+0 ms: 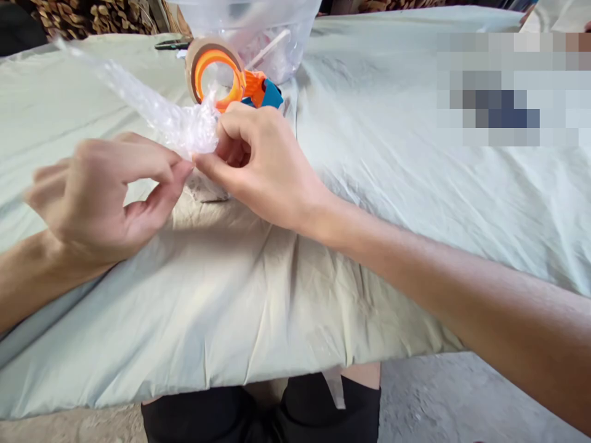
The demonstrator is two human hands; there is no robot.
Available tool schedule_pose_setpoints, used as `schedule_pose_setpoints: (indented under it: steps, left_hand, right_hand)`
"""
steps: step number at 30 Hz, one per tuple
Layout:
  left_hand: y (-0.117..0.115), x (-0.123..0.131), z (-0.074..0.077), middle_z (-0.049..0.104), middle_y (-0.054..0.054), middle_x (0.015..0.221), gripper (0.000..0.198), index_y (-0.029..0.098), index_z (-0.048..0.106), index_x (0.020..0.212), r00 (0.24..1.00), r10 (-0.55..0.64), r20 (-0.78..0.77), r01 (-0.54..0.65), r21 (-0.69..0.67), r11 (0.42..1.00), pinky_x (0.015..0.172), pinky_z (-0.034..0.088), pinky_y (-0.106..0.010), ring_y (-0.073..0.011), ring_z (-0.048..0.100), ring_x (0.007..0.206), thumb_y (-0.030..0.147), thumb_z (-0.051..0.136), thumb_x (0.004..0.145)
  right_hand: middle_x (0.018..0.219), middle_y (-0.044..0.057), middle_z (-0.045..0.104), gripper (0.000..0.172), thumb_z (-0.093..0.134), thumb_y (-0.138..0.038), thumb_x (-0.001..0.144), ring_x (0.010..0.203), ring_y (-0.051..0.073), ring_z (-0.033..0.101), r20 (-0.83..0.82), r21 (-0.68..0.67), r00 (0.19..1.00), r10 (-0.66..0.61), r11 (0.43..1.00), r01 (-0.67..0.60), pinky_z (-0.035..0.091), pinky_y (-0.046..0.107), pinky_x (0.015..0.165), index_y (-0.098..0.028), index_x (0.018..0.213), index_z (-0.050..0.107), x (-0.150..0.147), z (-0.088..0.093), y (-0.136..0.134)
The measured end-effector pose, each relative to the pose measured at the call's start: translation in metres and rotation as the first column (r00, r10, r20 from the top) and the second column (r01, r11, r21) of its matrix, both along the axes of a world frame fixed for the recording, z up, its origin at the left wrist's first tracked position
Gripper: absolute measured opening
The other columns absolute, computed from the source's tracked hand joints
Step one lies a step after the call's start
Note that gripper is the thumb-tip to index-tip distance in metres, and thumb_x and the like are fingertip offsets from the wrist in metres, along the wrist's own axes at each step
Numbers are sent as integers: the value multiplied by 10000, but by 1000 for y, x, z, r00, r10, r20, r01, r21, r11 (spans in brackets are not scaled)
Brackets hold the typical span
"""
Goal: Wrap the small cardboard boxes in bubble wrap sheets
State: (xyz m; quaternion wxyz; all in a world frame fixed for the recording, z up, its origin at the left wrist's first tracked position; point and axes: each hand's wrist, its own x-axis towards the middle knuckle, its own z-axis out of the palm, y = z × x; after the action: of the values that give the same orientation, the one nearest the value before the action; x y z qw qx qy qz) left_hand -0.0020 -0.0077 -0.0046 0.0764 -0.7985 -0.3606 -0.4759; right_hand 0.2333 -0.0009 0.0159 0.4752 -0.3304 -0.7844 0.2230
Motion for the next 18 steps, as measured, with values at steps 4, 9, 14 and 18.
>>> schedule_pose_setpoints:
  steps: [4, 9, 14, 18]
  left_hand:
    - [-7, 12, 11, 826, 13, 1075, 256, 311, 744, 1182, 978, -101, -181, 132, 171, 976, 808, 620, -282, -182, 824, 905, 130, 575, 1121]
    - [-7, 18, 11, 799, -20, 1122, 161, 317, 675, 1225, 985, -150, -91, 155, 55, 986, 837, 638, -323, -209, 793, 901, 217, 585, 1136]
    - [-2, 17, 9, 722, 11, 954, 122, 337, 629, 1209, 988, -146, -59, 144, -34, 989, 709, 571, -338, -191, 667, 728, 313, 672, 1097]
    - [-4, 17, 7, 740, 0, 1007, 168, 345, 647, 1229, 987, -152, -41, 151, -36, 988, 718, 576, -351, -196, 655, 741, 303, 712, 1080]
  right_hand:
    - [881, 11, 623, 481, 919, -430, 1008, 791, 180, 577, -1, -3, 1000, 14, 1000, -14, 482, 349, 719, -245, 751, 556, 1, -2, 1]
    - [919, 17, 627, 351, 798, -182, 1016, 804, 179, 593, 57, 65, 998, 7, 998, -11, 519, 348, 762, -248, 781, 545, 2, 1, -3]
    - [907, 37, 635, 413, 687, -367, 1135, 895, 216, 628, 138, 90, 990, 12, 996, -24, 568, 371, 863, -257, 774, 518, 8, 6, -4]
    - [908, 25, 716, 335, 724, -300, 1111, 891, 213, 668, 137, 142, 990, -12, 990, -8, 577, 386, 914, -259, 797, 614, 10, 5, 1]
